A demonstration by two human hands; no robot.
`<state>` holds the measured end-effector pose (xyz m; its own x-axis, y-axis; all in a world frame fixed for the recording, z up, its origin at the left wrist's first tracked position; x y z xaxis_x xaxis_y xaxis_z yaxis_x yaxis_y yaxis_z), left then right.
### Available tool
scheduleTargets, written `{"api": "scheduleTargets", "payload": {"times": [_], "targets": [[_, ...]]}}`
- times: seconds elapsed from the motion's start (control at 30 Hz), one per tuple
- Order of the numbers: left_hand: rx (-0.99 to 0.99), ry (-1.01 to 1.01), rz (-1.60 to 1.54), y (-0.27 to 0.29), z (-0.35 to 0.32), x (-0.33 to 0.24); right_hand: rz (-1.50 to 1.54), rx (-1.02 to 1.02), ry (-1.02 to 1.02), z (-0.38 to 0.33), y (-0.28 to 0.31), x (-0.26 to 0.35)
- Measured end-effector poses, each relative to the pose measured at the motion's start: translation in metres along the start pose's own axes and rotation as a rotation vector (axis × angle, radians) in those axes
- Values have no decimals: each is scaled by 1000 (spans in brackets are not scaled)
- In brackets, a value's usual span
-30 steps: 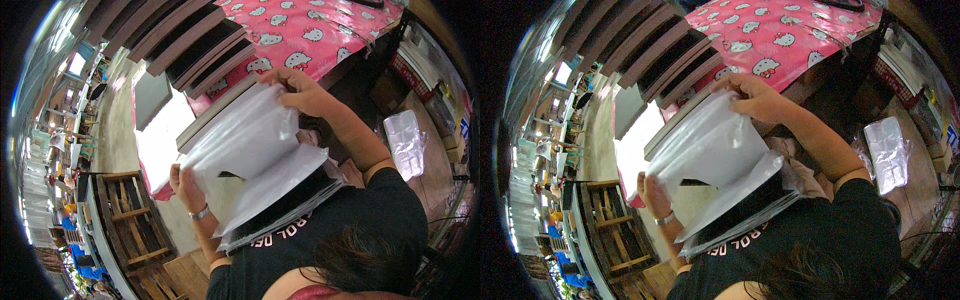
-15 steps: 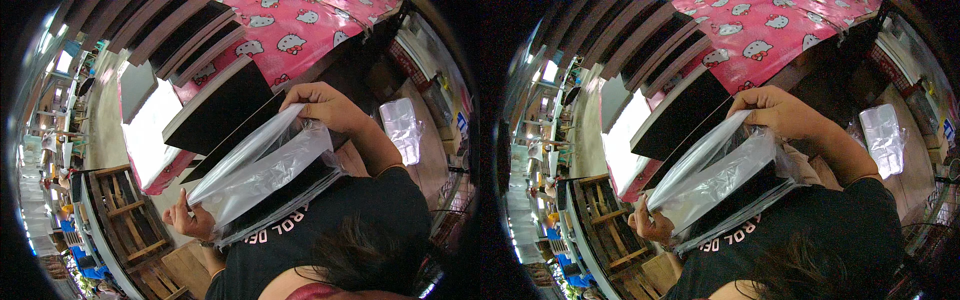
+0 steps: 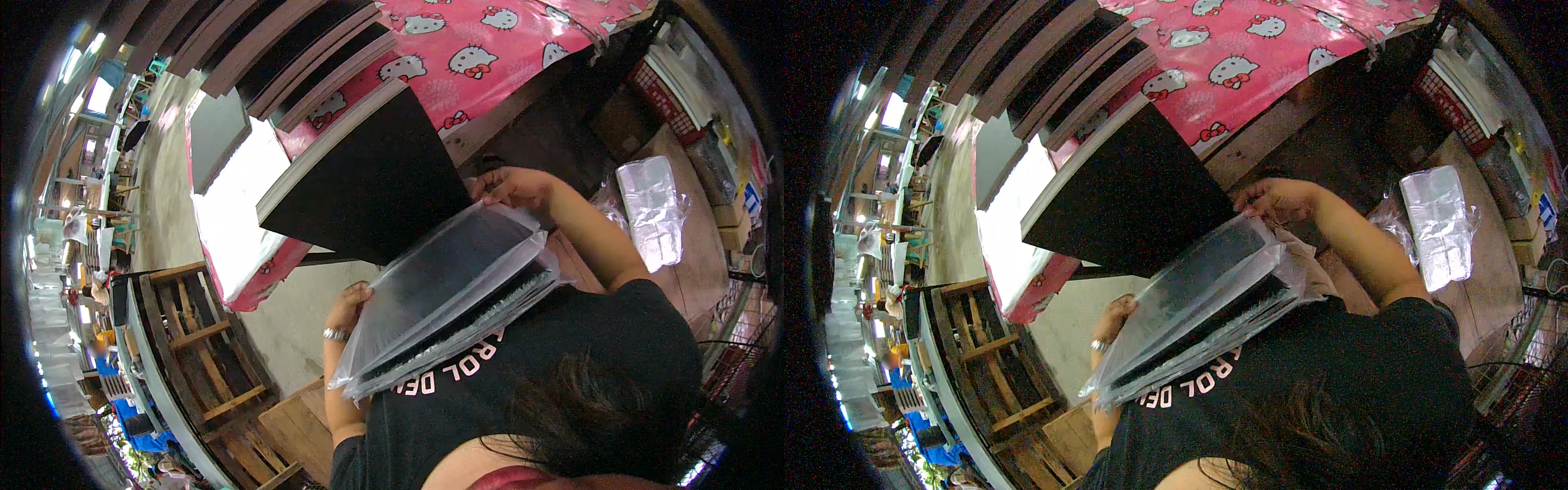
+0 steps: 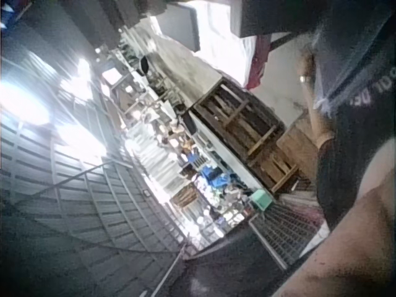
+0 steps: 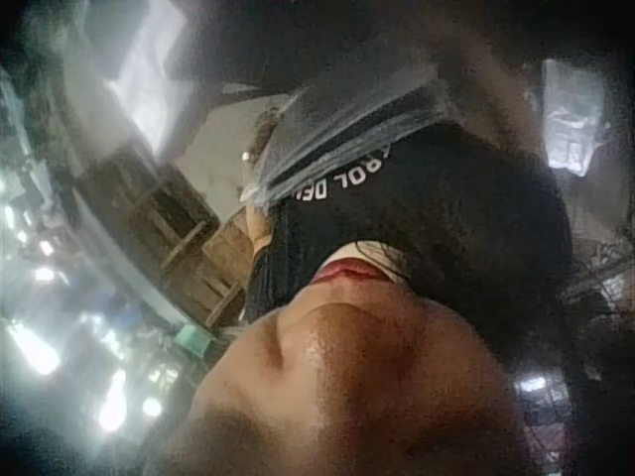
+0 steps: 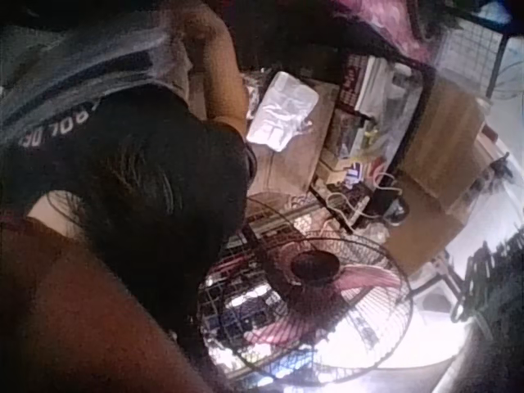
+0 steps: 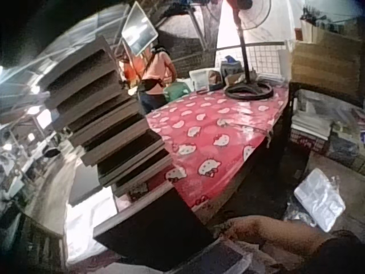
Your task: The person places a stack of black booklets into plastic bags by hand.
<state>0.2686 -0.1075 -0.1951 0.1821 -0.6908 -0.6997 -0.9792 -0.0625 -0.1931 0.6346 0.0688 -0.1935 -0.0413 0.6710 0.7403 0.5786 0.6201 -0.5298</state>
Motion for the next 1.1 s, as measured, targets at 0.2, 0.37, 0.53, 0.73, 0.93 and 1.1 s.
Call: {"api": "scheduleTargets", "payload": {"times": [0.2,0.37,0.53,0.73,0.93,1.1], "targets": [[-86,62,-56,24,70,59,-412,-225,-41,53,82,-73],[-218,30,-182,39,77,81,-1182,-335,-13,36,27,9],[-450,-61,-308,64,63,90,-947,262,217,-33,-127,112],[-1150,-1252,304,38,-46,-91,-880,669,187,4,-147,46],[-1113,-911,1207,71,-46,-192,-1308,332,-92,45,-101,39],[-1015,-743,622,94,-30,-223,-1307,190,366,11,-146,118]]}}
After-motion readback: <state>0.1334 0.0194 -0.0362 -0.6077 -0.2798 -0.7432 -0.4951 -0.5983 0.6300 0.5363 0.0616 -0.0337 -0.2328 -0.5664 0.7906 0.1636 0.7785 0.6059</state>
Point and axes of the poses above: each hand's wrist, its own z-axis towards the middle knuckle, its own y-axis out of the back of the hand, x = y × z, the point moved 4 cm from there along z, towards the middle knuckle, and after that the axes turned 2 degrees about -z, right-handed, at the moved point
